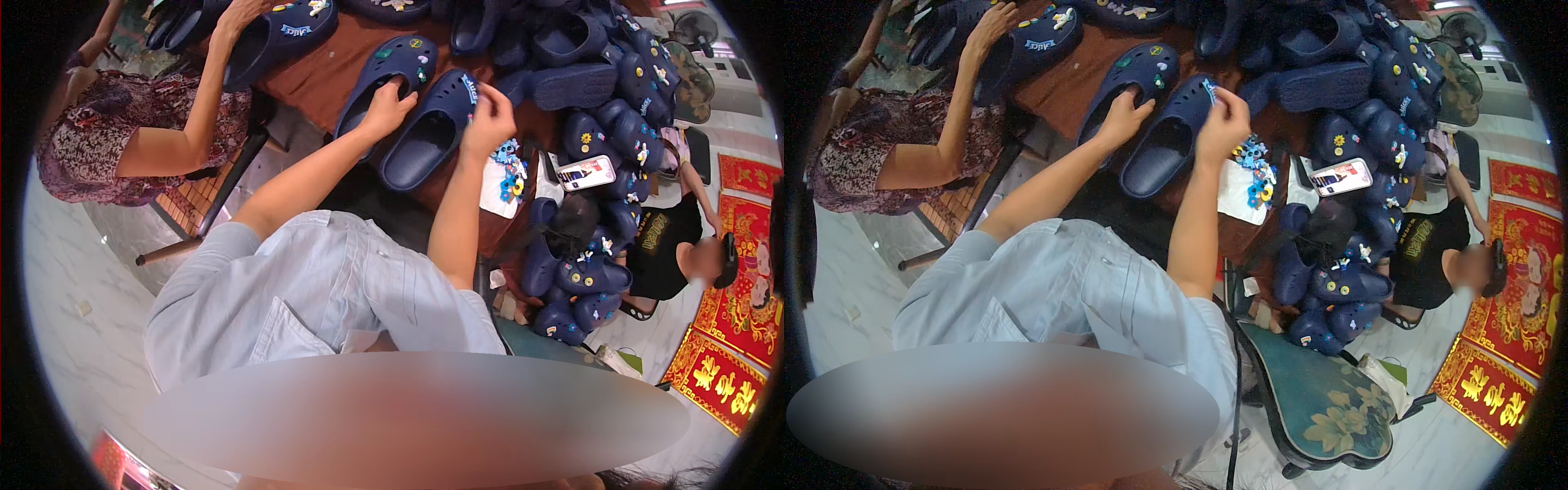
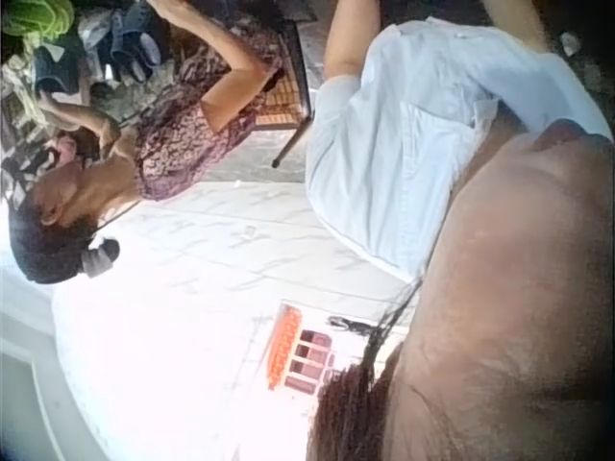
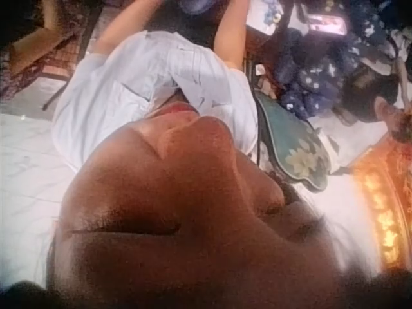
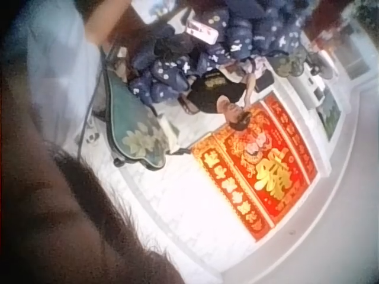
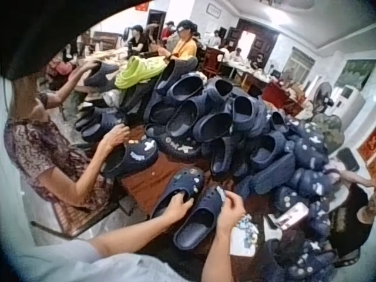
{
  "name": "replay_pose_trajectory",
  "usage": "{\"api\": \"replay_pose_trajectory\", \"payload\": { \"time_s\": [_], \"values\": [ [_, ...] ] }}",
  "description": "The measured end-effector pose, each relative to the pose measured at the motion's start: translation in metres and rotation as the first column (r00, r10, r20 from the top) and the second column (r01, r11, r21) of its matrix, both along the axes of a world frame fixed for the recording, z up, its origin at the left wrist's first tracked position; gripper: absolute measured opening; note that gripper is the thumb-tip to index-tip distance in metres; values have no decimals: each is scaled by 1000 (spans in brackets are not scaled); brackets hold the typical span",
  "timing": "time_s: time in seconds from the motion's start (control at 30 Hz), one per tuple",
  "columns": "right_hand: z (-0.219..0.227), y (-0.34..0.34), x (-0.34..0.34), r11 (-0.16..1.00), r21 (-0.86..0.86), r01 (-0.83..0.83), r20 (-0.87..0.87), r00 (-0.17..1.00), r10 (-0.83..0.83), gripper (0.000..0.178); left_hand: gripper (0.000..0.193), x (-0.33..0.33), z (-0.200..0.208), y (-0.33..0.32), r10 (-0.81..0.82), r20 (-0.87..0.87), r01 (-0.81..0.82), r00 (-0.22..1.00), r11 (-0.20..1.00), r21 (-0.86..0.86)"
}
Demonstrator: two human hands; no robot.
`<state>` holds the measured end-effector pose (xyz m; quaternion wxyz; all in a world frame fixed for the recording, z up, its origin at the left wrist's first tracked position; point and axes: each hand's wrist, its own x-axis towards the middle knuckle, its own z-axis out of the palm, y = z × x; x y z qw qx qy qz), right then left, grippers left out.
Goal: The person is stitching small decorative pieces onto blue shoes.
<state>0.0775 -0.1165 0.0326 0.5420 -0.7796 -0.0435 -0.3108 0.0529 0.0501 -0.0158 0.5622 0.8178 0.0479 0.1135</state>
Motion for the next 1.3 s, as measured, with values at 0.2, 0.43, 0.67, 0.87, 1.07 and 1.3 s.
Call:
{"api": "replay_pose_trajectory", "payload": {
  "time_s": [0.2, 0.43, 0.67, 0.87, 1.07, 1.3],
  "values": [
    [-27, -60, -64, 951, 218, 220, -133, 972, -195, 13, 48, 3, -6, -1, -10, 21, 9, 1000, 999, 47],
    [-62, -92, -98, 948, 177, 265, -204, 952, -229, 12, 31, -1, -5, -5, -37, 110, 16, 993, 983, 185],
    [-59, -118, -95, 947, -118, 300, -226, 920, -320, 15, 30, 0, -11, -4, -72, 129, 31, 989, 954, 298],
    [-51, -112, -71, 770, -623, 137, -166, 939, -301, 21, 29, 1, -15, -4, -76, 170, 25, 983, 958, 285],
    [-49, -111, -59, 573, -815, 80, -120, 946, -302, 20, 26, 0, -13, -4, -68, 156, 16, 985, 949, 315],
    [-41, -105, -62, 716, -678, 165, -65, 957, -283, 15, 25, 0, -15, -4, -94, 171, 46, 981, 963, 266]
  ]
}}
